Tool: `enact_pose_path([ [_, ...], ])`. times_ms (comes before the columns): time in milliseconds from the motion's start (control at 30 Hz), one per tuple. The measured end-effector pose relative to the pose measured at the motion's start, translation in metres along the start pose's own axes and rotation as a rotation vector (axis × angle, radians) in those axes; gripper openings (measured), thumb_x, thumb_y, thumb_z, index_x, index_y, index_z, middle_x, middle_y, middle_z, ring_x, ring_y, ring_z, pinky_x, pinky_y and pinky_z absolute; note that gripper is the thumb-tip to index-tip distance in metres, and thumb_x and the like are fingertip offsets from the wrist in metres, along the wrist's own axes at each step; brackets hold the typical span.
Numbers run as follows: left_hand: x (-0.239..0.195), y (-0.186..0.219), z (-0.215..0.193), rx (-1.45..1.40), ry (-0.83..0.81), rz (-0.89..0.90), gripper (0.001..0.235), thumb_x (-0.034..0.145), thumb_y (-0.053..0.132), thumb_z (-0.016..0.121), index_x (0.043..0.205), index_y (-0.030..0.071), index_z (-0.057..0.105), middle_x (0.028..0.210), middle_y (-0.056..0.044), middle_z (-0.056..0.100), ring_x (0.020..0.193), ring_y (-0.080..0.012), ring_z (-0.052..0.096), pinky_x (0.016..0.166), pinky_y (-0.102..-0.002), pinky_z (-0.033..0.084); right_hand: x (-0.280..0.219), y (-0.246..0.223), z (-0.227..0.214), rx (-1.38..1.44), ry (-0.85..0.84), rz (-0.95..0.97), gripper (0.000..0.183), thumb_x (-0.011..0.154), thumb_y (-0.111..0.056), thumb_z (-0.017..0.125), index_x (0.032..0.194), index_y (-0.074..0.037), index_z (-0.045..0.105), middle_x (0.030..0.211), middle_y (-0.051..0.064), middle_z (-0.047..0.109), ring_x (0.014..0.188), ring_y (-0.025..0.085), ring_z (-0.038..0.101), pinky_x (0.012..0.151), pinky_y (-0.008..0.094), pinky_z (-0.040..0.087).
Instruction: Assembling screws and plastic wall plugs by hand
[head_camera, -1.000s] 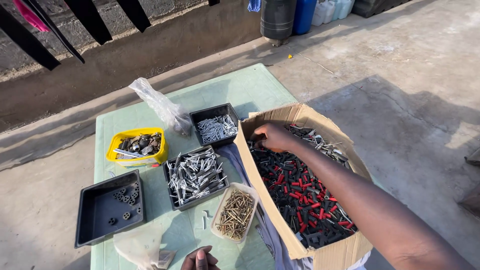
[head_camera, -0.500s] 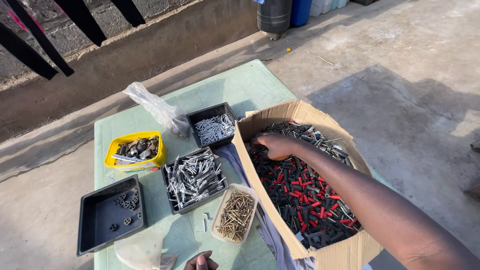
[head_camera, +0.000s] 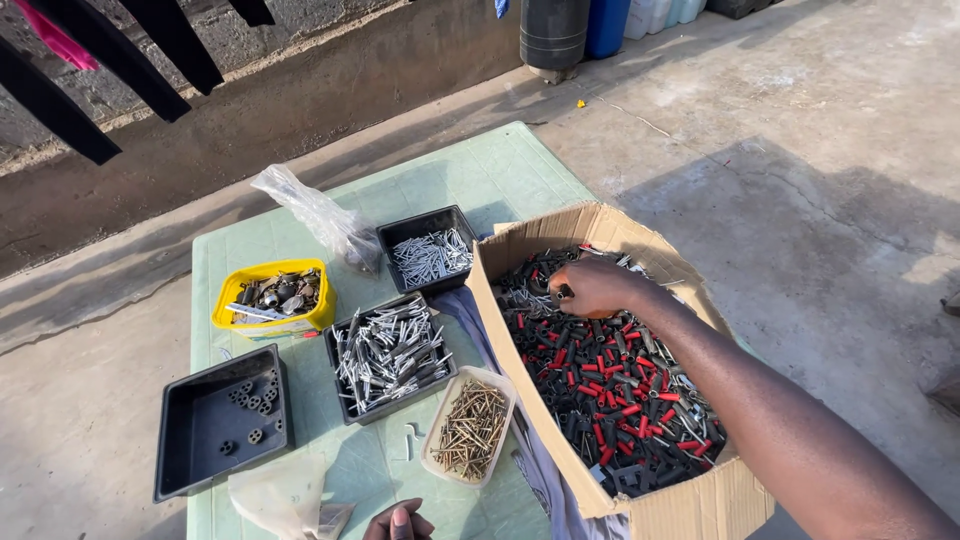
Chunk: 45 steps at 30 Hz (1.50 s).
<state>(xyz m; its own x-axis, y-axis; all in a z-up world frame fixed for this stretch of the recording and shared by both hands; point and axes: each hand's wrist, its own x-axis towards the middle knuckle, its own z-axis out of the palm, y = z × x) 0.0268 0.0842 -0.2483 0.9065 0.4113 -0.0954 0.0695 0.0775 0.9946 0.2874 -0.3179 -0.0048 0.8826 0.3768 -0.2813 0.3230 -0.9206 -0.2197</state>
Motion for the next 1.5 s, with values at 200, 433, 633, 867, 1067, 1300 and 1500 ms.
enact_pose_path([
  [200,-0.023,0.051,0.032,-0.058,0.082,0.025,0.041,0.099,0.034,0.057,0.096,-0.003,0.075,0.058,-0.020,0.067,0.034,-0.0226,0.051,0.036,-0.030,0.039,0.015,-0.011,0.025,-0.065,0.088,0.056,0.043,0.089,-0.057,0.069,0.114,-0.023,0.075,0.114,0.004,0.051,0.125,0.029,0.034,0.098,0.054,0.037],
  [433,-0.026,0.065,0.032,-0.077,0.064,0.011,0.041,0.097,0.033,0.060,0.096,-0.003,0.077,0.060,-0.019,0.069,0.035,-0.0253,0.058,0.036,-0.031,0.043,0.018,0.006,0.019,0.268,0.130,-0.050,0.009,0.084,-0.028,0.074,0.089,-0.021,0.076,0.098,-0.002,0.075,0.095,0.015,0.064,0.087,0.033,0.040],
  [633,-0.035,0.077,0.039,-0.094,0.070,-0.049,0.036,0.098,0.028,0.060,0.097,-0.004,0.078,0.061,-0.018,0.069,0.037,-0.0257,0.059,0.037,-0.032,0.043,0.010,0.004,0.016,0.387,0.198,-0.075,0.011,0.090,-0.028,0.074,0.086,-0.018,0.077,0.082,-0.006,0.075,0.077,0.010,0.063,0.071,0.029,0.042],
  [867,-0.040,0.088,0.045,-0.072,0.091,-0.074,0.035,0.098,0.027,0.061,0.098,-0.003,0.079,0.062,-0.018,0.071,0.038,-0.0256,0.059,0.037,-0.032,0.043,0.031,0.001,0.051,0.045,0.260,-0.308,0.008,0.084,-0.028,0.080,0.092,-0.024,0.079,0.088,-0.004,0.072,0.087,0.018,0.062,0.089,0.034,0.036],
  [1067,-0.042,0.090,0.048,-0.078,0.092,-0.084,0.035,0.098,0.026,0.061,0.098,-0.003,0.079,0.062,-0.018,0.071,0.038,-0.0260,0.059,0.037,-0.032,0.042,0.035,0.006,0.065,-0.021,0.175,-0.268,0.039,0.068,0.014,0.046,0.094,-0.009,0.064,0.095,0.009,0.054,0.100,0.030,0.056,0.125,0.053,0.024],
  [1300,-0.049,0.100,0.051,-0.028,0.099,-0.082,0.035,0.098,0.029,0.060,0.097,0.000,0.080,0.061,-0.016,0.072,0.039,-0.0252,0.061,0.040,-0.030,0.043,0.028,-0.002,0.054,-0.086,0.167,-0.299,0.035,0.072,0.004,0.059,0.096,-0.017,0.075,0.096,0.008,0.057,0.099,0.032,0.056,0.114,0.046,0.032],
  [1500,-0.056,0.128,0.075,-0.038,0.090,-0.064,0.035,0.097,0.028,0.061,0.094,0.000,0.081,0.060,-0.016,0.072,0.037,-0.0238,0.061,0.037,-0.030,0.044,-0.012,-0.032,0.000,0.649,0.113,-0.011,0.019,0.103,-0.030,0.057,0.110,-0.015,0.065,0.115,0.005,0.072,0.112,0.022,0.068,0.097,0.039,0.052],
])
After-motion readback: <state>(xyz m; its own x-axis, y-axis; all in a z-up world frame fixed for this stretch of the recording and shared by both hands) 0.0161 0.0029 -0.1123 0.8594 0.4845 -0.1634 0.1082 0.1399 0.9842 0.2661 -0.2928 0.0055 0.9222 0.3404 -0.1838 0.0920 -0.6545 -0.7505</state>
